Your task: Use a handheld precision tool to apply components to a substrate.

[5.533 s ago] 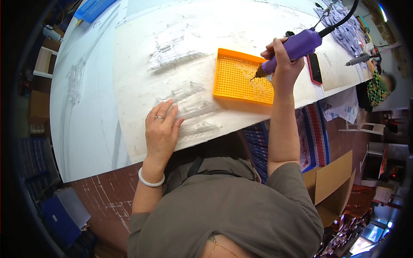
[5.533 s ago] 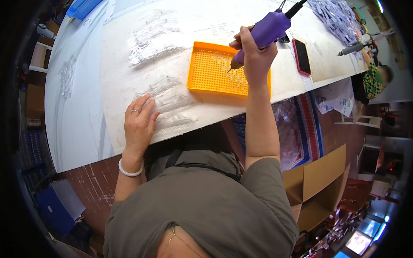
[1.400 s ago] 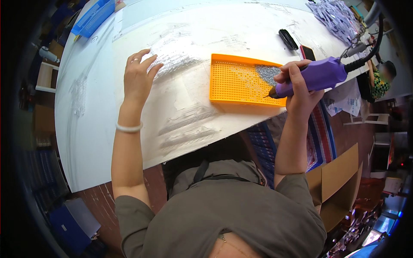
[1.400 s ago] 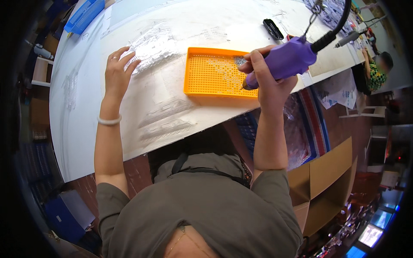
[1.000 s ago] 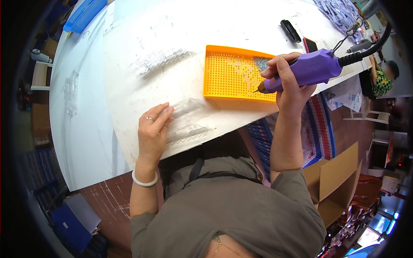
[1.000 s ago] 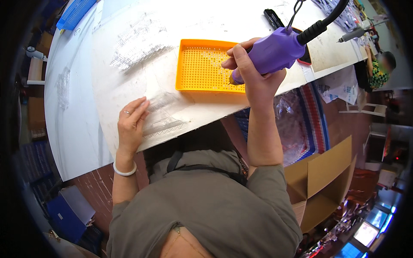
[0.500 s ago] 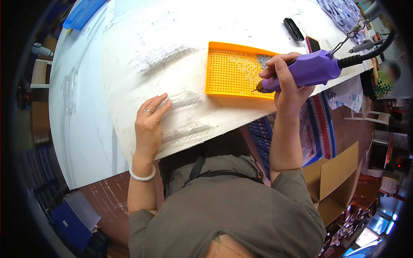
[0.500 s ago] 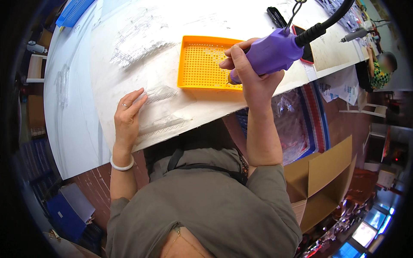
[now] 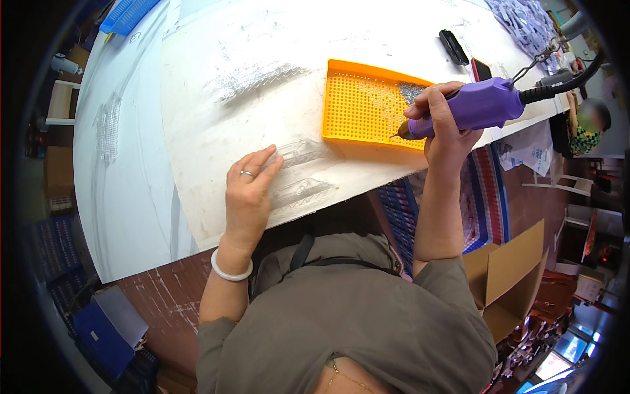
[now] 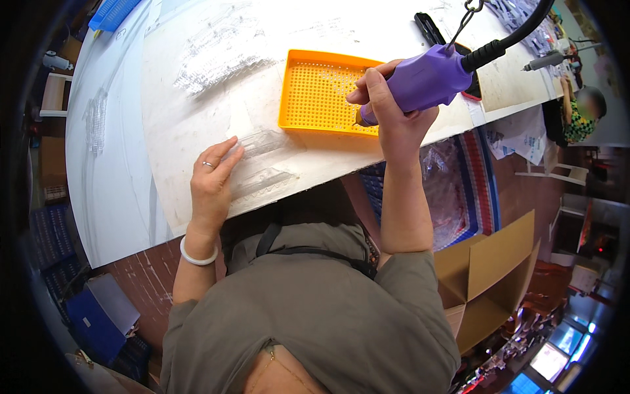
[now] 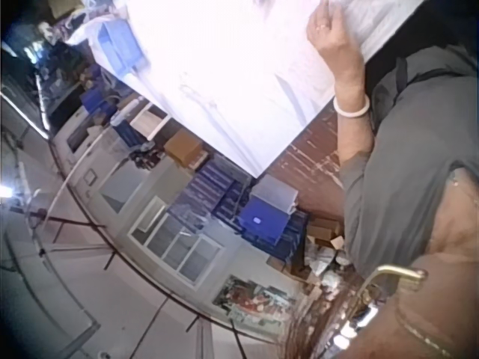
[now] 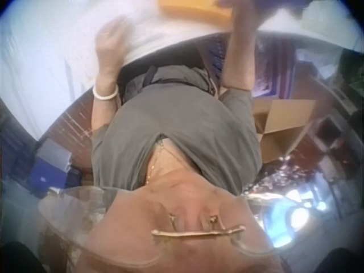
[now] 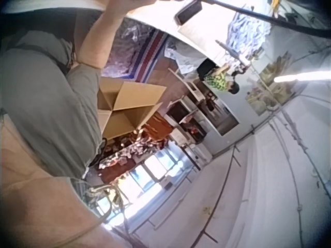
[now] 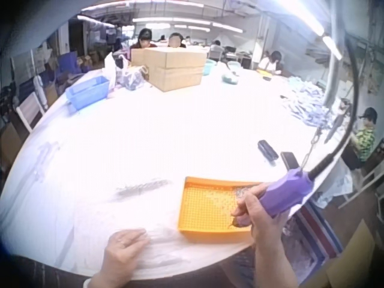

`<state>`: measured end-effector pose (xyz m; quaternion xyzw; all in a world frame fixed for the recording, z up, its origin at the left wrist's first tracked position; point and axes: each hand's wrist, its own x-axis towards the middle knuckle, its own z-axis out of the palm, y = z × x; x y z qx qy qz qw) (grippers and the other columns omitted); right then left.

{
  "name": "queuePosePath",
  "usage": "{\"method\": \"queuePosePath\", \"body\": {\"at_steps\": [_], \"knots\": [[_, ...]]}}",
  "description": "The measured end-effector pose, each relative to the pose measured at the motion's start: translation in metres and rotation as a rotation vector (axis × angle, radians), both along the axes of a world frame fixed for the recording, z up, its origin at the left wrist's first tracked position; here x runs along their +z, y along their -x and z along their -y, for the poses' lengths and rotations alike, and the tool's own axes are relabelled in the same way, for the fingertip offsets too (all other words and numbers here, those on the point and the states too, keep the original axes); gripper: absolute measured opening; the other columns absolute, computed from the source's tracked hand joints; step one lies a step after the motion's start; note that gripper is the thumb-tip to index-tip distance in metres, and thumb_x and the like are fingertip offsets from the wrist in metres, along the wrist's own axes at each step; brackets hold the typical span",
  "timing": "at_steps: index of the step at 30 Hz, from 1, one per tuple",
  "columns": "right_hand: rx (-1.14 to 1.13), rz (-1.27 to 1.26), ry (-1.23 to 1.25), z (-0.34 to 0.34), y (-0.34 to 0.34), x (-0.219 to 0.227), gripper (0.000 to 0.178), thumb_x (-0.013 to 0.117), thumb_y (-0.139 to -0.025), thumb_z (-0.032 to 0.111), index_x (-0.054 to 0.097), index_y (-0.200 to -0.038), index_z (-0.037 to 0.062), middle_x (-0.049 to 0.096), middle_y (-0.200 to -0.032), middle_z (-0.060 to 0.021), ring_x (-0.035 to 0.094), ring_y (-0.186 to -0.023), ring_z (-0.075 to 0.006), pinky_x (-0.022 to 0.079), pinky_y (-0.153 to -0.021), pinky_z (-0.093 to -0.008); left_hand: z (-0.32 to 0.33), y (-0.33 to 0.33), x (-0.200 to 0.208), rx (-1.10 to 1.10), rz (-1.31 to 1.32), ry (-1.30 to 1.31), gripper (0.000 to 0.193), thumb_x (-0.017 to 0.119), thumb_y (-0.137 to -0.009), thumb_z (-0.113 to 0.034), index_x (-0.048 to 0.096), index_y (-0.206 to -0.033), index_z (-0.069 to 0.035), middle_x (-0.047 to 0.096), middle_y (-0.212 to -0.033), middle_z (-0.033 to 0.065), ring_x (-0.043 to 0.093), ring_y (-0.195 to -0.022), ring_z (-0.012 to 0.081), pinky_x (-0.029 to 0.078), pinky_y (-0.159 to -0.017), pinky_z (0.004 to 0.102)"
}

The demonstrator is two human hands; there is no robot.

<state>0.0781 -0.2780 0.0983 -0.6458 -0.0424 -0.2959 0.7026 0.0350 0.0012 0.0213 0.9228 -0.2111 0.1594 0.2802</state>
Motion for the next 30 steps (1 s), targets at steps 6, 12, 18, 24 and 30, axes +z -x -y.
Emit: {"method": "queuePosePath", "body": {"at_steps": [6,12,18,24,30], "knots": [[-0.005,-0.069,0.011,-0.006,-0.002,0.004,0.003,0.064,-0.086,0.002,0.062,-0.088,-0.0004,0.066,-0.074,-0.0096,0.069,-0.063,-0.0160,0.055,-0.052,-0.0238,0.002,0.004,-0.001,-0.006,0.007,-0.005,0.033,0.056,-0.077,0.007,0.071,-0.104,-0.003,0.066,-0.116,0.0085,0.059,-0.107,0.0265,0.046,-0.093,0.0369],[0.020,0.065,-0.027,-0.013,0.003,0.019,0.001,0.061,-0.086,-0.002,0.061,-0.086,-0.0023,0.066,-0.074,-0.0113,0.066,-0.057,-0.0165,0.055,-0.057,-0.0261,0.000,0.008,0.001,0.016,-0.004,-0.013,0.032,0.056,-0.077,0.004,0.070,-0.106,-0.002,0.065,-0.118,0.0090,0.059,-0.107,0.0269,0.046,-0.094,0.0382],[0.221,0.273,-0.099,-0.052,-0.003,0.045,0.004,0.058,-0.087,0.000,0.058,-0.084,-0.0021,0.064,-0.072,-0.0138,0.063,-0.053,-0.0165,0.055,-0.054,-0.0262,0.003,0.010,0.001,0.032,0.043,-0.070,0.037,0.055,-0.075,0.008,0.069,-0.108,-0.002,0.065,-0.119,0.0101,0.059,-0.108,0.0285,0.046,-0.093,0.0375],[0.429,0.208,-0.074,-0.095,-0.020,0.026,0.003,0.061,-0.088,-0.002,0.061,-0.089,-0.0034,0.066,-0.076,-0.0123,0.068,-0.062,-0.0173,0.057,-0.056,-0.0272,0.002,0.011,-0.003,0.029,0.073,-0.067,0.034,0.056,-0.075,0.004,0.067,-0.107,-0.001,0.064,-0.121,0.0109,0.059,-0.107,0.0283,0.045,-0.093,0.0400],[0.424,0.118,-0.001,-0.106,-0.023,0.011,0.005,0.060,-0.087,0.000,0.060,-0.090,-0.0038,0.066,-0.076,-0.0128,0.067,-0.061,-0.0172,0.058,-0.059,-0.0287,0.001,0.010,-0.001,0.028,0.066,-0.051,0.033,0.057,-0.075,0.004,0.067,-0.106,-0.001,0.064,-0.121,0.0101,0.059,-0.107,0.0272,0.045,-0.092,0.0395]]}}
